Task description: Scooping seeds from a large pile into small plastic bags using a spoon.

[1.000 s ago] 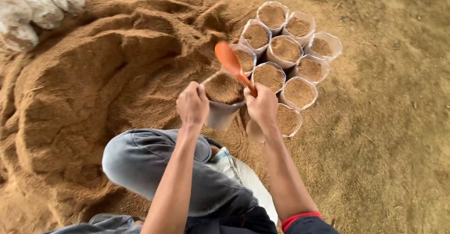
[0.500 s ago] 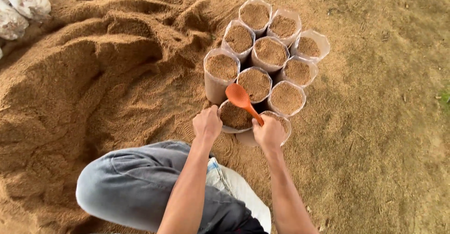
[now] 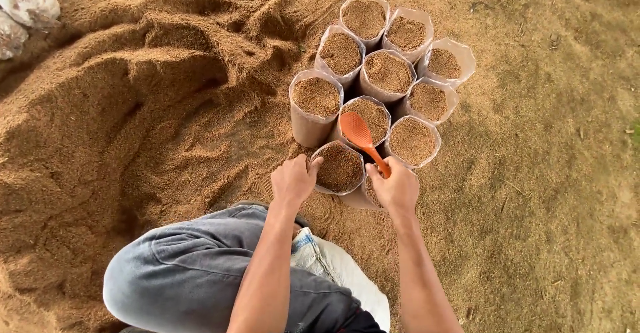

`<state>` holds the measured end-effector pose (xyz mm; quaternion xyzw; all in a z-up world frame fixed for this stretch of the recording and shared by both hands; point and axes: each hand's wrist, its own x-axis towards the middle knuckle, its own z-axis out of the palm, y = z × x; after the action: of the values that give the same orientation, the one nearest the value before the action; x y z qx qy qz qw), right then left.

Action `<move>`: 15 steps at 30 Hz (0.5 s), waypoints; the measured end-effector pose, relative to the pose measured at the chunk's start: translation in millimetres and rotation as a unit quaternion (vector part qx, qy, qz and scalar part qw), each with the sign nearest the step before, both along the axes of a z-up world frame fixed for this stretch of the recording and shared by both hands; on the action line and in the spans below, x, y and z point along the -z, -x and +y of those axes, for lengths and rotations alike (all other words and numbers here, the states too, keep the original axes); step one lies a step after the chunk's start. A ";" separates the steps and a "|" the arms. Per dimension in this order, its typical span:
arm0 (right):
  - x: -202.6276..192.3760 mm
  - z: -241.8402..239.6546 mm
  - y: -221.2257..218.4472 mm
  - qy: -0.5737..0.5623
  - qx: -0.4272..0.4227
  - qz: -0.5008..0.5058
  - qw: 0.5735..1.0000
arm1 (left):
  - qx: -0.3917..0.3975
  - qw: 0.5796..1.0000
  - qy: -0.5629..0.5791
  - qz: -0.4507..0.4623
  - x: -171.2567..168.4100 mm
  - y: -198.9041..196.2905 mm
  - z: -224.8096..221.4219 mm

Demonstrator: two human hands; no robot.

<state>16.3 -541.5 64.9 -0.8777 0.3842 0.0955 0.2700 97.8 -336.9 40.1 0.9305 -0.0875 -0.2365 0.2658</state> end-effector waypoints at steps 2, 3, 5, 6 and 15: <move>17.8 -11.4 2.4 0.002 0.008 -0.004 1.000 | 0.000 1.000 0.002 0.001 -7.9 -0.6 0.6; 26.7 -16.5 3.5 0.003 0.018 -0.010 1.000 | 0.001 1.000 0.003 0.002 -11.7 -0.7 1.9; 27.0 -19.6 5.5 -0.001 0.014 -0.020 1.000 | -0.002 1.000 0.011 0.008 -15.1 0.4 4.2; 26.4 -22.3 4.9 -0.005 0.014 -0.033 0.999 | -0.002 1.000 0.020 0.011 -17.4 -0.6 4.4; 10.9 13.1 -3.2 0.079 -0.063 0.011 0.995 | 0.072 0.993 -0.059 0.066 34.0 5.9 1.7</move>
<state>19.5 -528.4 54.0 -0.9176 0.3377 0.0907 0.1890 91.9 -335.2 6.1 0.9182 -0.1223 -0.3206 0.1979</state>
